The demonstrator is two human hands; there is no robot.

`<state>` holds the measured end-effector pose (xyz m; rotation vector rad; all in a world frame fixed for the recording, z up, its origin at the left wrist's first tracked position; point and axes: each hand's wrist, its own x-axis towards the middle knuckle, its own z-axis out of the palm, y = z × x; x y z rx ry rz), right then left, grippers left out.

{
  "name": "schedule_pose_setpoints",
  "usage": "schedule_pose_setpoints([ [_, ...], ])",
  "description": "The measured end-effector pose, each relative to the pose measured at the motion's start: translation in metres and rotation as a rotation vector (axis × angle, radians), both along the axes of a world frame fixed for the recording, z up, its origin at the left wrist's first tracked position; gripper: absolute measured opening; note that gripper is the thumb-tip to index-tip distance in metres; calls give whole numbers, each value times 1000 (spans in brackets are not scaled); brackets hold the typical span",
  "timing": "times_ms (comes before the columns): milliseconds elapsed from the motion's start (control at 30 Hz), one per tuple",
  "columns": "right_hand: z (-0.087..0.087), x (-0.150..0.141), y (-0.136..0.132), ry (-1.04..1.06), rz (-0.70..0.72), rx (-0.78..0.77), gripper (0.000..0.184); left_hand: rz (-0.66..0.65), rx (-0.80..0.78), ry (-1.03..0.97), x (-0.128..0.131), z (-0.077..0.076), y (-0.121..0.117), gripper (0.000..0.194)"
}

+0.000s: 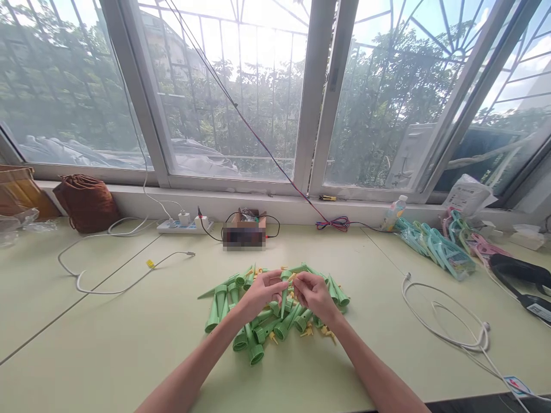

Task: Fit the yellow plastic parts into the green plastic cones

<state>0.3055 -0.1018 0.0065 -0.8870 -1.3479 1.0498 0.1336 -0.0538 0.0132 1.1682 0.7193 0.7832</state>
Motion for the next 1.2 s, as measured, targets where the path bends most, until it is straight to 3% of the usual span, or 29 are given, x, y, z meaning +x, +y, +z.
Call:
schedule_pose_setpoints([
  [200,-3,-1,3,113,48,-46,34,-15,20,-5,1,3,-2,60],
  [633,-5,1,2,243,107,-198,35,-102,306,105,-2,15,-9,49],
  [900,-4,-1,3,314,149,-215,33,-57,322,96,1,9,-7,50],
  [1200,-6,-1,4,326,225,-228,37,-57,319,72,4,13,-10,52],
])
